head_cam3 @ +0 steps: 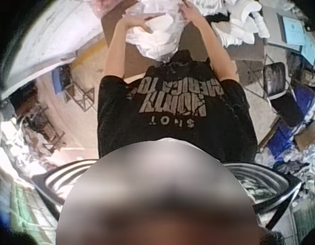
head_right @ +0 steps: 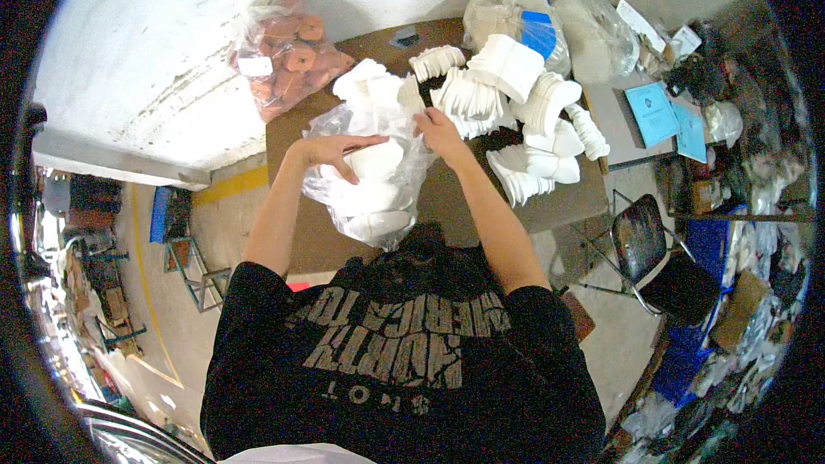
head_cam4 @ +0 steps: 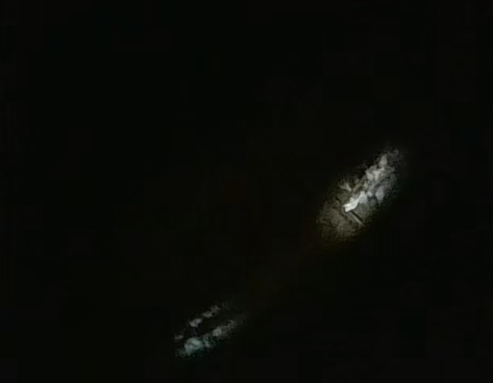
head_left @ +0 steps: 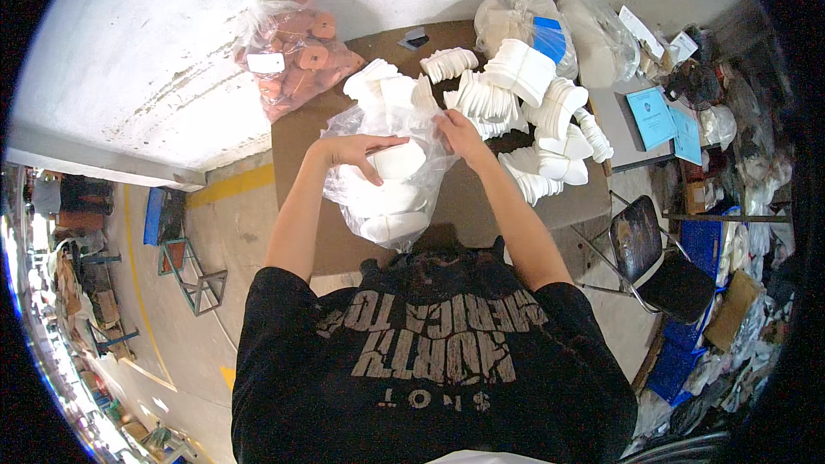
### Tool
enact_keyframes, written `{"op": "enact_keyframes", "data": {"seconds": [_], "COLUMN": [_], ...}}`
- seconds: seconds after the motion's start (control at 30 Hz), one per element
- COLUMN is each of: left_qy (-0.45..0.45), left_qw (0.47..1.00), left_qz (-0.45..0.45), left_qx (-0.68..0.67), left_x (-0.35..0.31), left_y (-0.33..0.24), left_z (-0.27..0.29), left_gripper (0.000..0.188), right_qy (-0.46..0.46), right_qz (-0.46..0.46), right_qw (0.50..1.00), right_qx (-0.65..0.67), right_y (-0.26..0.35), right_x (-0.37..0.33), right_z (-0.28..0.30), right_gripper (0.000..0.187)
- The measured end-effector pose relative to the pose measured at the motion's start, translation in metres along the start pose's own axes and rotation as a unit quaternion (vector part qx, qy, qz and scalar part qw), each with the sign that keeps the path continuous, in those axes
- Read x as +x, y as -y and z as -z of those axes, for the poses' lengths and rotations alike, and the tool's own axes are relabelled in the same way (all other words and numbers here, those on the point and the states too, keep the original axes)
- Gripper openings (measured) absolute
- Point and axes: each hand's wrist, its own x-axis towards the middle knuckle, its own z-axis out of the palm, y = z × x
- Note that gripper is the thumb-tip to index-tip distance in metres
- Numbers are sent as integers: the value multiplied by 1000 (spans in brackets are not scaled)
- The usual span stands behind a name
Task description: The person gathers white foam-like items from a table and places them into a clear plastic bag. They then move to a box of bags, retrieve a new bag, and return to continue packing the items.
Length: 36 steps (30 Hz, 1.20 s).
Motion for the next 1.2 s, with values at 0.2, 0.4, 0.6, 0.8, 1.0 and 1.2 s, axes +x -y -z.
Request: {"op": "enact_keyframes", "data": {"seconds": [0.2, 0.4, 0.6, 0.8, 1.0, 1.2], "left_qy": [6, 5, -1, -31, -59, -207], "left_qw": [984, 963, 918, 927, 923, 936], "left_qz": [107, 201, 334, 372, 379, 210], "left_qx": [-144, -179, -215, -39, 43, 189], "left_x": [4, -12, -27, -17, -12, -44], "left_y": [13, 5, 7, 43, 59, 62], "left_z": [-11, -12, -24, -24, -42, -88], "left_gripper": [114, 107, 93, 85, 83, 79], "right_qy": [148, 222, 181, 181, 208, -32], "right_qz": [170, 264, 316, 360, 438, 82], "right_qw": [964, 939, 931, 906, 859, 842], "right_qx": [140, -13, -13, -128, -163, -532], "right_y": [95, 153, 179, 208, 170, 57], "right_x": [-23, -41, -57, -94, -117, -108], "right_z": [-6, -31, -41, -59, -73, 38], "right_gripper": [17, 28, 28, 25, 32, 60]}}
